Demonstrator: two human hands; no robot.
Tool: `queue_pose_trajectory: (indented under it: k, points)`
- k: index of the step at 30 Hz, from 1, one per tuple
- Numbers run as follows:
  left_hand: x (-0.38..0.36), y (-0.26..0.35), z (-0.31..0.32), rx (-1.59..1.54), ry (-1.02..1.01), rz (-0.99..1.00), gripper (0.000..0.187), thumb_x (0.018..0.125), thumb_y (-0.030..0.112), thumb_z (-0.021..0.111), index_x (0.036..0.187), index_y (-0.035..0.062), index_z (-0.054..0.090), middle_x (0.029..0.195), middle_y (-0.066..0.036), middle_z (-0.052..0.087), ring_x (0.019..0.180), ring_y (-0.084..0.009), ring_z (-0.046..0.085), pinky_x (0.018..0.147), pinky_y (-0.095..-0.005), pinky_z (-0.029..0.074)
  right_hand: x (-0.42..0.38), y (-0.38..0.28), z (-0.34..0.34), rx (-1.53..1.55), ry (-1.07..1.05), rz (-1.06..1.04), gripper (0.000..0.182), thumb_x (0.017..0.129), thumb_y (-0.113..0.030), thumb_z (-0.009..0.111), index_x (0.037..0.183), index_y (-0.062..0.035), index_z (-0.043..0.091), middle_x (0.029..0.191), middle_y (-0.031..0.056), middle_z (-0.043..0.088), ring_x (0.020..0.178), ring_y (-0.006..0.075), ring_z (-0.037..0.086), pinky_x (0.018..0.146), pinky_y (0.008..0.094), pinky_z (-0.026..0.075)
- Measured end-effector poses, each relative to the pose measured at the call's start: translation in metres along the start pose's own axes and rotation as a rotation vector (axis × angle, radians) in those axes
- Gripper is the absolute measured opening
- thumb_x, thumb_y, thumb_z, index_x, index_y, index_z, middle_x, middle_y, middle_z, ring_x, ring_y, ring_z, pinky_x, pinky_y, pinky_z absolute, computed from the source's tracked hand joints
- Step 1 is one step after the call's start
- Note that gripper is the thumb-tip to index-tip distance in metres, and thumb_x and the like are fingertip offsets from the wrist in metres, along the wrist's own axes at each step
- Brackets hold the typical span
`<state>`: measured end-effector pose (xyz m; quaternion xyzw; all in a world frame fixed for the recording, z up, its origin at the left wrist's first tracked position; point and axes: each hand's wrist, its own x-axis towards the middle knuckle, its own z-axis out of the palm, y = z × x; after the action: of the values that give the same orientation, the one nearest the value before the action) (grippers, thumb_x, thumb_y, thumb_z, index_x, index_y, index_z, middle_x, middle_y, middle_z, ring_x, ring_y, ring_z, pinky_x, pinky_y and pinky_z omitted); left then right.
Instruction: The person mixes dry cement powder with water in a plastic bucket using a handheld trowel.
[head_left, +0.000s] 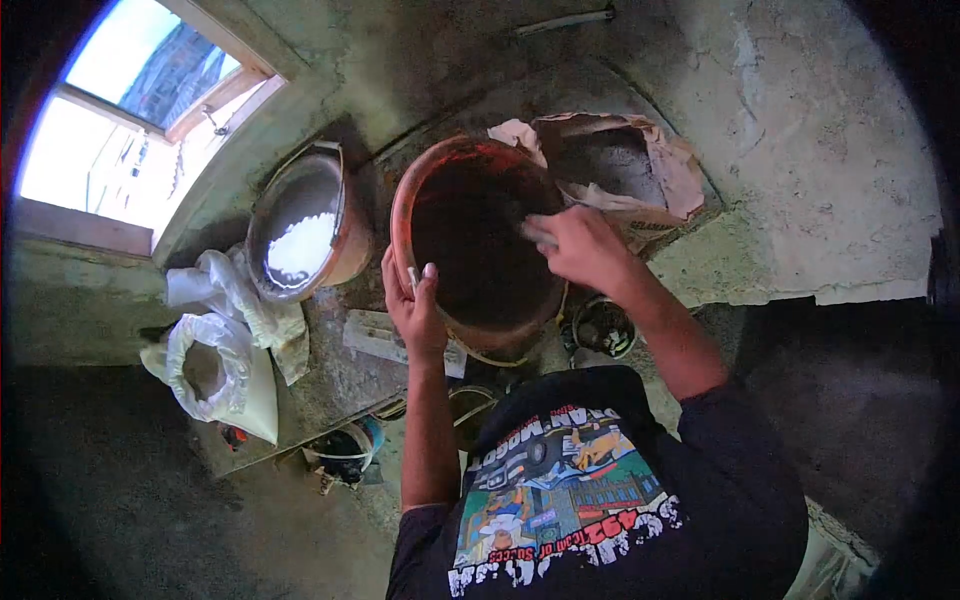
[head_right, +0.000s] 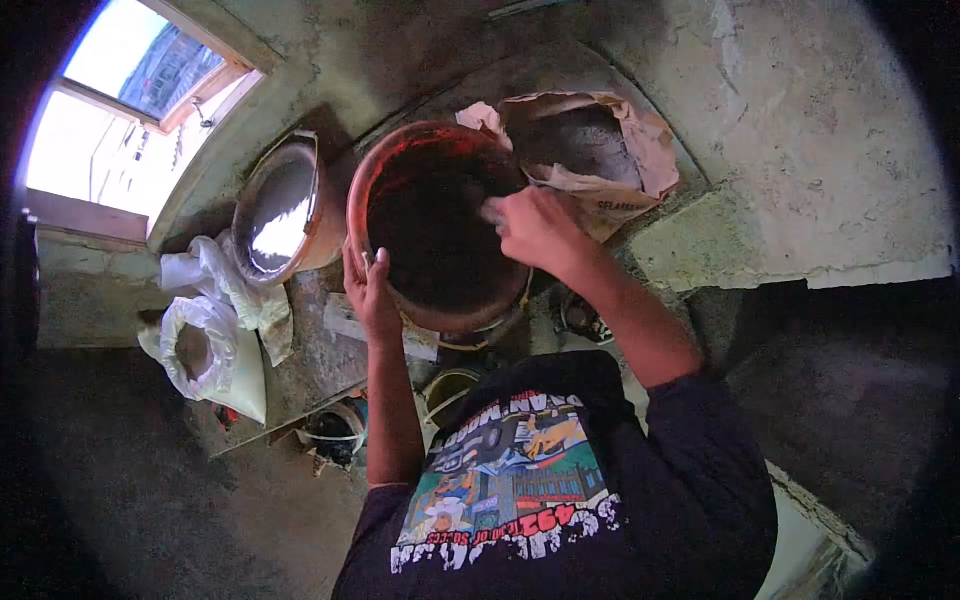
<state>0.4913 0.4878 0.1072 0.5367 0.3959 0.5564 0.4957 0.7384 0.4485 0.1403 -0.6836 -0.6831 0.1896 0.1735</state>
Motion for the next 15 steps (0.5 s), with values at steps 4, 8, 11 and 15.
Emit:
queue_pose_trajectory:
  k: [4, 8, 11, 15]
  points:
    - [0.004, -0.002, 0.0, 0.05, 0.006, 0.078, 0.049, 0.091, 0.017, 0.063, 0.133, -0.0026, 0.049, 0.126, -0.008, 0.051, 0.12, -0.019, 0.048, 0.104, -0.0312, 0.033, -0.002, -0.013, -0.003, 0.008, 0.078, -0.021, 0.04, 0.08, -0.012, 0.064, 0.12, -0.0105, 0.068, 0.089, 0.0238, 0.068, 0.086, 0.0395, 0.067, 0.075, 0.0475, 0.054]
    - [0.003, -0.003, -0.001, 0.043, 0.006, 0.066, 0.049, 0.091, 0.016, 0.062, 0.134, -0.002, 0.049, 0.13, -0.01, 0.05, 0.121, -0.0208, 0.048, 0.106, -0.0331, 0.032, -0.017, -0.01, 0.031, -0.045, 0.095, -0.077, 0.04, 0.08, -0.01, 0.062, 0.119, -0.0104, 0.068, 0.083, 0.0232, 0.068, 0.079, 0.0398, 0.068, 0.068, 0.0482, 0.054]
    - [0.005, -0.005, -0.003, 0.026, 0.021, 0.025, 0.049, 0.091, 0.015, 0.062, 0.135, -0.0018, 0.049, 0.13, -0.01, 0.05, 0.122, -0.0207, 0.048, 0.106, -0.0329, 0.032, -0.036, -0.021, 0.05, -0.094, 0.047, -0.044, 0.025, 0.076, -0.008, 0.061, 0.099, 0.0, 0.068, 0.074, 0.021, 0.067, 0.074, 0.0407, 0.068, 0.067, 0.0487, 0.055]
    - [0.006, -0.003, 0.0, 0.04, 0.016, 0.074, 0.05, 0.09, 0.015, 0.063, 0.135, -0.0021, 0.048, 0.13, -0.009, 0.051, 0.122, -0.0198, 0.048, 0.106, -0.0325, 0.033, -0.058, -0.031, 0.044, -0.112, -0.097, -0.086, 0.042, 0.079, -0.014, 0.063, 0.121, -0.0093, 0.065, 0.075, 0.0229, 0.066, 0.077, 0.041, 0.068, 0.067, 0.0497, 0.055]
